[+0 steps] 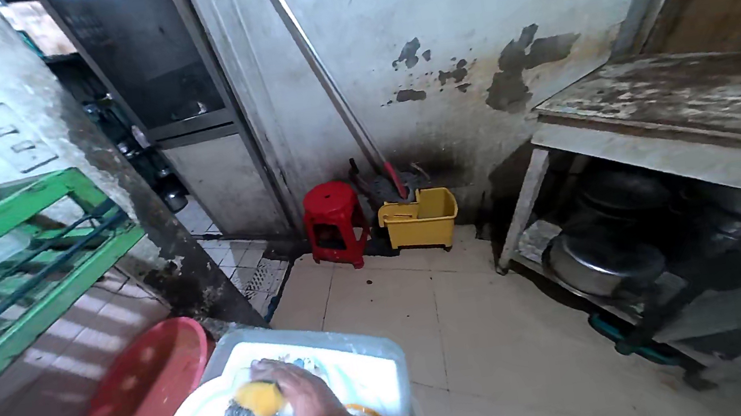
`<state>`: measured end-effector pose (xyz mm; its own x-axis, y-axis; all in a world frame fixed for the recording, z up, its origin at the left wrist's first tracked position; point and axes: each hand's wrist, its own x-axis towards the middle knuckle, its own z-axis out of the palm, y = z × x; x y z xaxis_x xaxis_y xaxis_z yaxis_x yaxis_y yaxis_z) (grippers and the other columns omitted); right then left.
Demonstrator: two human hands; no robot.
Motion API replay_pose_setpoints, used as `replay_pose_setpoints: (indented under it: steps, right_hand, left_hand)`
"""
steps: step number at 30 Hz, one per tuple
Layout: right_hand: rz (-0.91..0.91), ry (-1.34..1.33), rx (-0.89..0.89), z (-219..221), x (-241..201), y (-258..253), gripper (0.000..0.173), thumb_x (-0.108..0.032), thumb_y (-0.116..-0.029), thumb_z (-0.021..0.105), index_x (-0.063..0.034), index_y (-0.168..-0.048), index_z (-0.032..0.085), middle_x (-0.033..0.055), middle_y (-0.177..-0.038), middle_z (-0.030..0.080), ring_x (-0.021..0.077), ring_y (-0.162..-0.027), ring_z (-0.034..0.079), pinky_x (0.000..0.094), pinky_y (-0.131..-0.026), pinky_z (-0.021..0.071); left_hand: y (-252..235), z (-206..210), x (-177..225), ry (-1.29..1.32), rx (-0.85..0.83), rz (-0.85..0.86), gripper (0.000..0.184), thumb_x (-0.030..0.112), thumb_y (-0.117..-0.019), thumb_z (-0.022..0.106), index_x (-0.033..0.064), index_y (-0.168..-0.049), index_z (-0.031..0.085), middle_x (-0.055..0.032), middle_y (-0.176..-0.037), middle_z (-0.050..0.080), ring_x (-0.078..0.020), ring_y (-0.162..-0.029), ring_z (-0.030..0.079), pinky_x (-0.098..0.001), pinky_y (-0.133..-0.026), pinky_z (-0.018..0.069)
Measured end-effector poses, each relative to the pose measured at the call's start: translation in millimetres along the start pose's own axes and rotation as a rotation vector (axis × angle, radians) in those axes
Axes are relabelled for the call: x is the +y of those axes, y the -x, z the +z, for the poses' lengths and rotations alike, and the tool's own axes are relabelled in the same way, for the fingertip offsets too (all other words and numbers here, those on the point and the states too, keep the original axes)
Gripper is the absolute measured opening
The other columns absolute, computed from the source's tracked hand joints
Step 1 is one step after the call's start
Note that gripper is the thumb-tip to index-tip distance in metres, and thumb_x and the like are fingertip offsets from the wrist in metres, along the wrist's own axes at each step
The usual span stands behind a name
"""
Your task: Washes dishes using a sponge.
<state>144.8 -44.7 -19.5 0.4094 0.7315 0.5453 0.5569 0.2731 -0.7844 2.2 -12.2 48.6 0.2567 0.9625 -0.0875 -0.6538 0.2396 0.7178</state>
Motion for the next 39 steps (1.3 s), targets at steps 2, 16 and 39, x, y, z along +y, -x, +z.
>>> replay_pose_setpoints:
  steps: [2, 16, 39]
  right_hand:
    - [-0.152, 0.042, 0.055, 12.5, -16.3, 2.9, 0.053, -0.023, -0.0744, 0.083, -0.0007, -0.121, 0.072, 0.0198, -0.132, 0.068, 0.0358, -0.128, 0.062, 0.0498, -0.108, 0.051]
    - [0.721, -0.798, -0.224, -54.1, -52.2, -53.2, 0.045, -0.01, -0.0933, 0.065, -0.0061, -0.137, 0.053, 0.0097, -0.1, 0.069, 0.0161, -0.082, 0.069, 0.034, -0.074, 0.0597]
    - [-0.236, 0.249, -0.655, -21.3, -18.0, -21.8, 0.035, -0.02, -0.0801, 0.081, -0.0074, -0.111, 0.073, 0.0144, -0.113, 0.072, 0.0375, -0.116, 0.065, 0.0574, -0.096, 0.0537]
  left_hand:
    - [5.0, 1.9, -8.0, -0.096, 0.021, -0.025, 0.031, 0.023, -0.112, 0.025, 0.0171, -0.106, 0.055, 0.01, -0.087, 0.071, -0.001, -0.086, 0.07, -0.0258, -0.08, 0.0615]
    - [-17.2, -11.9, -0.7, -0.101, 0.178, -0.408, 0.064, 0.058, -0.1059, 0.022, 0.0076, -0.137, 0.046, -0.0262, -0.12, 0.064, -0.0455, -0.1, 0.068, -0.0627, -0.075, 0.0587]
    - [-31.8, -18.1, 5.6, -0.305, 0.024, 0.032, 0.041, 0.007, -0.1052, 0.034, -0.003, -0.142, 0.05, -0.0167, -0.129, 0.065, -0.0212, -0.11, 0.067, -0.0398, -0.093, 0.0575]
